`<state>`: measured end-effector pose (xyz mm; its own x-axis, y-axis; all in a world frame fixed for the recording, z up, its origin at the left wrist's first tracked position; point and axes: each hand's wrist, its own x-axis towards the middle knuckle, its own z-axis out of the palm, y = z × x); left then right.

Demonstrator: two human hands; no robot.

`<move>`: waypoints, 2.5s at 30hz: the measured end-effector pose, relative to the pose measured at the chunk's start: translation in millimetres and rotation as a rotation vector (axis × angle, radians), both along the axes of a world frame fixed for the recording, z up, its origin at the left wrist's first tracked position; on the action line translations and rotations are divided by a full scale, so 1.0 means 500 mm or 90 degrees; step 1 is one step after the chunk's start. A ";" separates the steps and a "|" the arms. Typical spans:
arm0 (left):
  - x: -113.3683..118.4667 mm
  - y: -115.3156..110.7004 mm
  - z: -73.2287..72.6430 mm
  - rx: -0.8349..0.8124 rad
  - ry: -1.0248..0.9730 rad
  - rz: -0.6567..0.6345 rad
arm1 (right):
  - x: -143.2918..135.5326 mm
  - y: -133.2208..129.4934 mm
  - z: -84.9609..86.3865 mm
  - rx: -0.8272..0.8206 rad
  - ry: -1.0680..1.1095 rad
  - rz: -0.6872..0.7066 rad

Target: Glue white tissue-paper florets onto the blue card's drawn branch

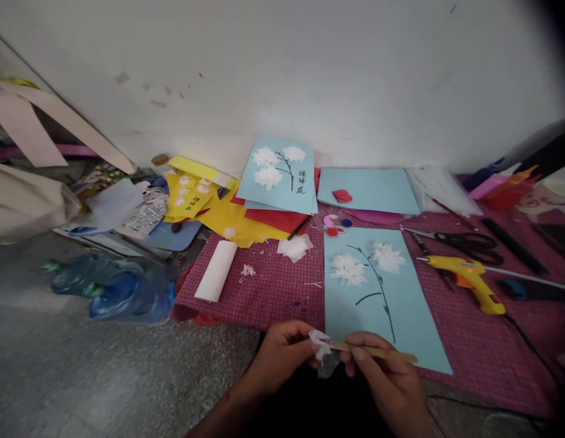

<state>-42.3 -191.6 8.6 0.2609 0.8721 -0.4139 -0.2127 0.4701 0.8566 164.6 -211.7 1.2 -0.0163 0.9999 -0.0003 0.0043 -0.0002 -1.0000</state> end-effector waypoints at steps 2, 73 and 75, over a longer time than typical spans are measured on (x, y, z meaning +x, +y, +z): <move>-0.002 -0.005 0.006 0.021 0.032 -0.019 | -0.002 0.000 0.005 0.003 -0.008 0.013; 0.013 0.093 0.006 0.467 0.371 -0.090 | 0.190 0.065 0.016 0.201 -0.433 -0.104; 0.012 0.102 0.010 0.426 0.351 -0.070 | 0.254 0.087 0.001 0.220 -0.612 -0.046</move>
<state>-36.4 -140.3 13.7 0.2716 0.9587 0.0846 0.3308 -0.1755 0.9272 291.7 -168.1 2.0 -0.1010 0.9461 0.3077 0.8159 0.2558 -0.5186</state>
